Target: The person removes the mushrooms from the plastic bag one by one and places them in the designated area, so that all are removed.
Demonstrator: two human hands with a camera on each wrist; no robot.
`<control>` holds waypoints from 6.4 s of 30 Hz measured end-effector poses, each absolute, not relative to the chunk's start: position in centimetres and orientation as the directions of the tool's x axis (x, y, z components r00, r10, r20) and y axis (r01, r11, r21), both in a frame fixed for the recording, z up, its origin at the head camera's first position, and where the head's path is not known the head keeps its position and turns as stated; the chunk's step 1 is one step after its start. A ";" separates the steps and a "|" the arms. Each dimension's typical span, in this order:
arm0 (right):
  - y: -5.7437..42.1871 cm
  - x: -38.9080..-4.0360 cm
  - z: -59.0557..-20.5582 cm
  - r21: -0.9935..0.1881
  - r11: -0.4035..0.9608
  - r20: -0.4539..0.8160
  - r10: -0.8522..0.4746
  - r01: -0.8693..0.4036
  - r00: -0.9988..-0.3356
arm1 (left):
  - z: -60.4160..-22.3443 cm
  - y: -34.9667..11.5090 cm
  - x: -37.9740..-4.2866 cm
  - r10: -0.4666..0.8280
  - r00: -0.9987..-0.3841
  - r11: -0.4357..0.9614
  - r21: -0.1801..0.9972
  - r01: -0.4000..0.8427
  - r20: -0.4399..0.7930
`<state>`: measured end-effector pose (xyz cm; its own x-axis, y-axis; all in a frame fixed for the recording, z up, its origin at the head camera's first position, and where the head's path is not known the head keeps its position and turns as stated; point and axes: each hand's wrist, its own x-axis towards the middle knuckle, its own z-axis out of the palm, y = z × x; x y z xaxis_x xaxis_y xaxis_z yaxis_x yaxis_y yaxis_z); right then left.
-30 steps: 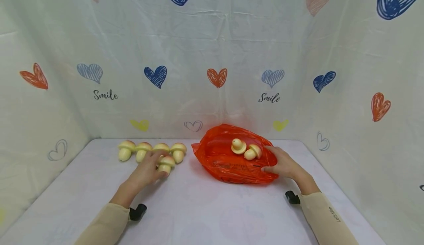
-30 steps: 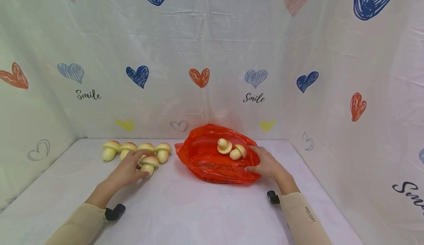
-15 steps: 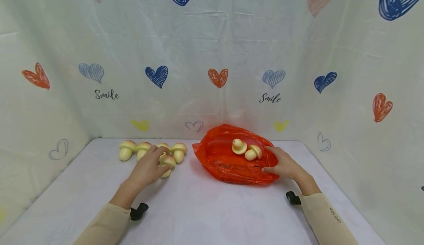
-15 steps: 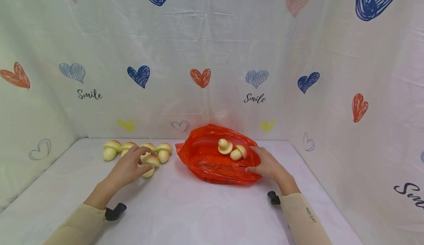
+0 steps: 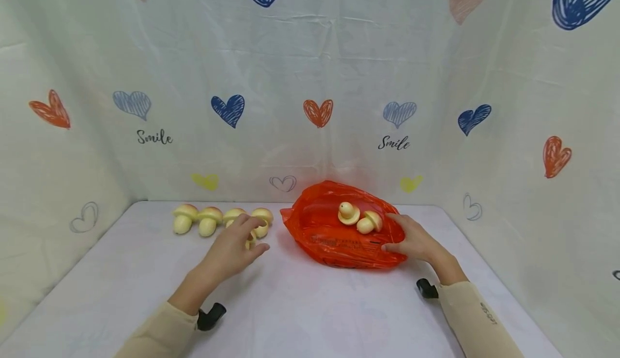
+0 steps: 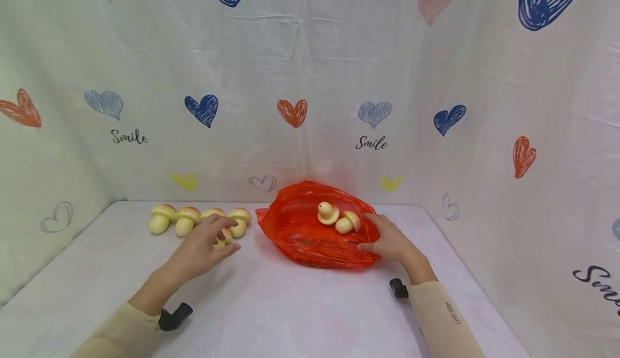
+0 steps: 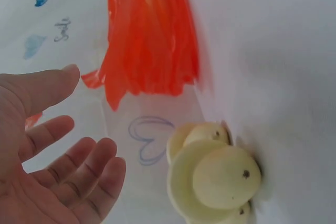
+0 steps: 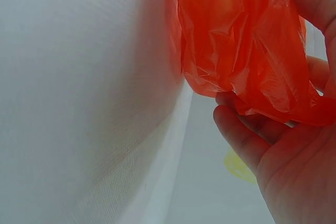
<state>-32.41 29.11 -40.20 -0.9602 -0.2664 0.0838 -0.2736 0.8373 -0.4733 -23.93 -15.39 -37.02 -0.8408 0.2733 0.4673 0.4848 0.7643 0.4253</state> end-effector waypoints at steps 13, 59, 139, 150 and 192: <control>28.8 -32.4 -40.2 -0.474 0.836 0.091 -0.267 -0.278 -0.959 | -37.2 -12.8 -23.1 0.356 -0.794 0.678 0.449 0.582 0.493; 28.7 -32.7 -40.1 -0.474 0.824 0.107 -0.295 -0.310 -0.949 | -37.0 0.6 -34.7 0.548 -0.791 0.643 0.466 0.607 0.274; 28.9 -32.7 -40.1 -0.464 0.829 0.097 -0.303 -0.312 -0.948 | -39.8 2.3 -37.0 0.508 -0.847 0.696 0.504 0.511 0.158; 28.8 -32.8 -40.2 -0.460 0.831 0.096 -0.304 -0.313 -0.948 | -40.1 2.3 -37.0 0.511 -0.853 0.712 0.502 0.491 0.110; 28.8 -33.0 -40.4 -0.423 0.841 0.130 -0.311 -0.337 -0.941 | -39.1 1.7 -34.7 0.504 -0.840 0.656 0.542 0.525 0.203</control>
<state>-33.03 28.80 -40.36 -0.9413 -0.3113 0.1303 -0.3367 0.8411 -0.4234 -34.71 1.67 -39.08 -0.8395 0.5041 0.2027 0.5250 0.6564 0.5418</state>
